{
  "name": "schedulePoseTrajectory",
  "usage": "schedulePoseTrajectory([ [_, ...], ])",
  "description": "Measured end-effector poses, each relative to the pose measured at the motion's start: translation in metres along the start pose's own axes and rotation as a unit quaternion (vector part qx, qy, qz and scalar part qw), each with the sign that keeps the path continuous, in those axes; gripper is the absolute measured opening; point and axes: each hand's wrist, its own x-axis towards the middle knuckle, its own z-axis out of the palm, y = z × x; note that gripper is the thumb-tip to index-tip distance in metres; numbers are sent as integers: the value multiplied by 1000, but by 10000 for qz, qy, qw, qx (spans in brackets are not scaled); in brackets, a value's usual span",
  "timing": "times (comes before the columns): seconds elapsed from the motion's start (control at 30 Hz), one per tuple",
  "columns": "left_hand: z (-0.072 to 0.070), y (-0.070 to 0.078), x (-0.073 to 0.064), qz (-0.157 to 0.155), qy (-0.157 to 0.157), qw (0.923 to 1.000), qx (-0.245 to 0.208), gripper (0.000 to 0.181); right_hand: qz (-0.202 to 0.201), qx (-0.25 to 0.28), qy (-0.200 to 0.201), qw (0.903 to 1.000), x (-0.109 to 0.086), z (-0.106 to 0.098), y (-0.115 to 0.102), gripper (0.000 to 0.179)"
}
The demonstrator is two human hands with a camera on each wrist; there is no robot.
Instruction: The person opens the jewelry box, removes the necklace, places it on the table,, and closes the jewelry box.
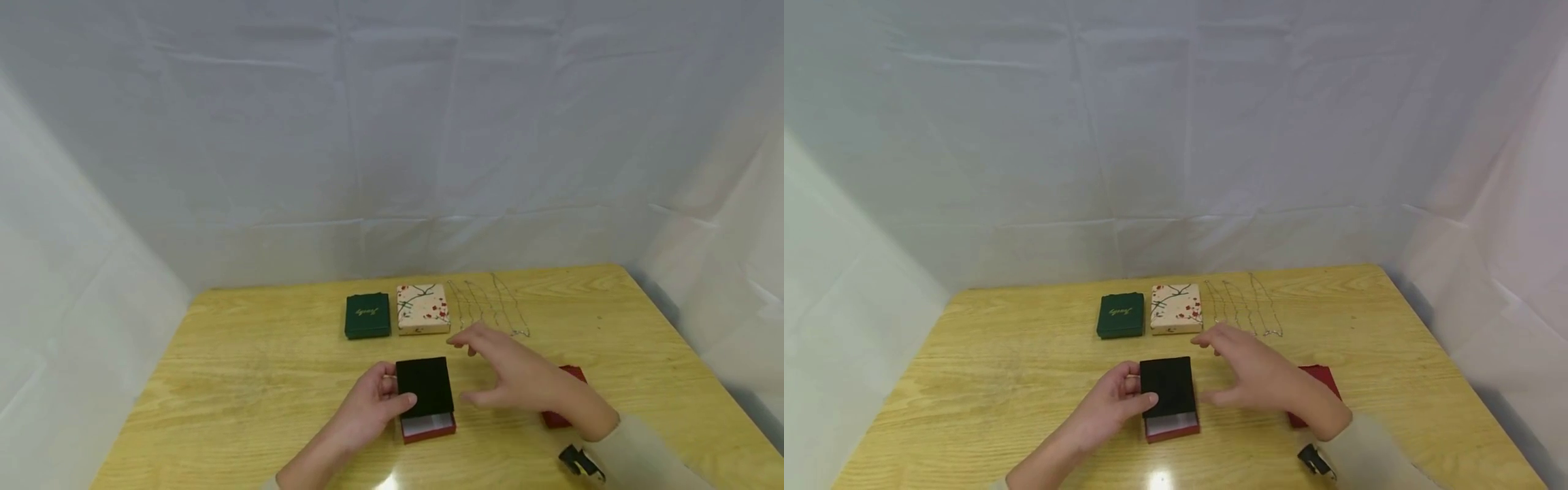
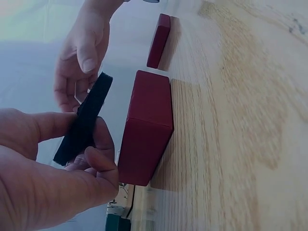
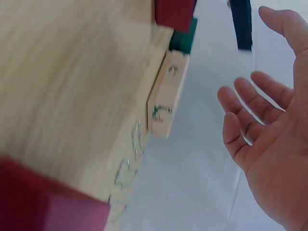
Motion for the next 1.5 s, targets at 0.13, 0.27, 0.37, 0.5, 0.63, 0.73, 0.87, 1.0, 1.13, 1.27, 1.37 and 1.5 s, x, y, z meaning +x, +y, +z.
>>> schedulePoseTrajectory([
  [0.13, 1, 0, 2, 21, 12, 10000, -76, 47, 11, -184, -35, 9998, 1, 11, -8, 84],
  [0.27, 2, 1, 3, -10, 11, 9999, -159, 46, -15, -216, 15, 9998, 3, 18, -12, 90],
  [0.37, 3, 2, 3, -29, 4, 9998, -201, 46, -84, -227, 61, 9997, 4, 20, -14, 90],
  [0.5, 3, 3, 2, -42, -23, 9997, -255, 47, -136, -385, 70, 9991, 5, 22, -16, 87],
  [0.63, 3, 3, 1, -58, -67, 9995, -290, 48, -177, -503, 47, 9986, 5, 24, -16, 87],
  [0.73, 3, 3, 0, -63, -68, 9996, -272, 48, -147, -521, 34, 9985, 5, 24, -17, 85],
  [0.87, 2, 2, -1, 7, 66, 10000, -39, 53, -85, -565, 53, 9984, 4, 23, -17, 83],
  [1.0, -2, 1, -3, 79, 233, 9990, 372, 58, -52, -604, 65, 9981, 2, 20, -17, 83],
  [1.13, -7, 2, -5, 141, 315, 9969, 707, 60, 42, -620, 51, 9981, 1, 16, -17, 81],
  [1.27, -9, 2, -7, 269, 387, 9944, 950, 64, 111, -656, 46, 9978, 0, 13, -15, 81],
  [1.37, -9, 1, -7, 294, 403, 9917, 1183, 68, 80, -705, 72, 9975, -1, 12, -14, 81],
  [1.5, -9, -1, -8, 212, 408, 9844, 1701, 78, 41, -780, 100, 9969, -3, 12, -13, 80],
])
